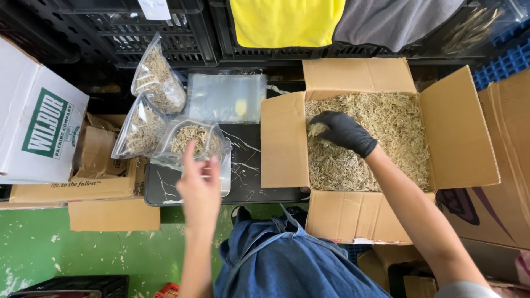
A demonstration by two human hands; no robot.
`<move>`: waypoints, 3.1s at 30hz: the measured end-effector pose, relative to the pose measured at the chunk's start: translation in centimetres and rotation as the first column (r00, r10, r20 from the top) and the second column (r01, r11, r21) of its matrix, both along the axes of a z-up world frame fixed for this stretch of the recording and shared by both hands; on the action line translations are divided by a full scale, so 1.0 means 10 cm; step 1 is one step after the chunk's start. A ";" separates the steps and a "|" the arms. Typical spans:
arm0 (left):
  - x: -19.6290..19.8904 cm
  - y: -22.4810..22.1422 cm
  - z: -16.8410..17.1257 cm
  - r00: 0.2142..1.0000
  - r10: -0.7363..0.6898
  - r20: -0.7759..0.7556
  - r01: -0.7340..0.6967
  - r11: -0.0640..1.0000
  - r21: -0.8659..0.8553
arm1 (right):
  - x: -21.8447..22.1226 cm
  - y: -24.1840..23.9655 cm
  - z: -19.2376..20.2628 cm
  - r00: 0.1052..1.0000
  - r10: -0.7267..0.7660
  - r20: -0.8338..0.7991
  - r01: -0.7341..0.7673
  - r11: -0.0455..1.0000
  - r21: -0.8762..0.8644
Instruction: The person fills small plastic bags with dried shredded material by hand from a cardboard box, weighs each bag on a digital scale, and seals the bags.
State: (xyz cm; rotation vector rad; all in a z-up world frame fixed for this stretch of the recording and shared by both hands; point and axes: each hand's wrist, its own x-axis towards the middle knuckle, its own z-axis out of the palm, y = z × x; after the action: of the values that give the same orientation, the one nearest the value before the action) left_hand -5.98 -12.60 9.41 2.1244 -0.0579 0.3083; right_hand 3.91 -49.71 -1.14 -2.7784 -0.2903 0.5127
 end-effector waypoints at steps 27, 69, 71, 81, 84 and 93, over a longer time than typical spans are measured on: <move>1.62 -1.73 0.62 0.327 -0.916 0.230 0.943 0.301 -0.140 | -0.87 -1.19 0.27 0.677 -0.734 -0.050 0.227 0.143 0.963; 1.52 -2.45 0.70 0.166 -0.985 0.049 0.957 0.173 0.232 | -0.59 -0.81 2.29 0.899 -0.108 0.425 0.124 0.992 -0.009; 1.52 -2.45 0.71 0.157 -0.986 0.059 0.960 0.167 0.227 | -0.63 -0.85 2.35 0.905 -0.087 0.416 0.064 0.996 0.069; 1.49 -2.41 0.74 0.173 -0.984 0.035 0.957 0.176 0.230 | -1.05 -0.92 2.45 0.819 -0.249 0.517 0.198 0.968 0.152; 1.47 -2.44 0.76 0.165 -0.986 0.030 0.957 0.167 0.237 | -1.04 -0.77 2.48 0.920 -0.341 0.194 0.294 0.927 0.234; 1.45 -2.40 0.63 0.113 -0.990 0.082 0.972 0.127 0.195 | -0.24 -0.71 1.77 0.979 -0.196 0.049 0.202 0.963 -0.180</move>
State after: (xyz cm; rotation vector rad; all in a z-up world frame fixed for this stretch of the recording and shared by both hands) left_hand 8.49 -36.64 15.72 1.6264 -1.6284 -0.3498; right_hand 1.56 -56.79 16.57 -2.9535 0.0336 0.4682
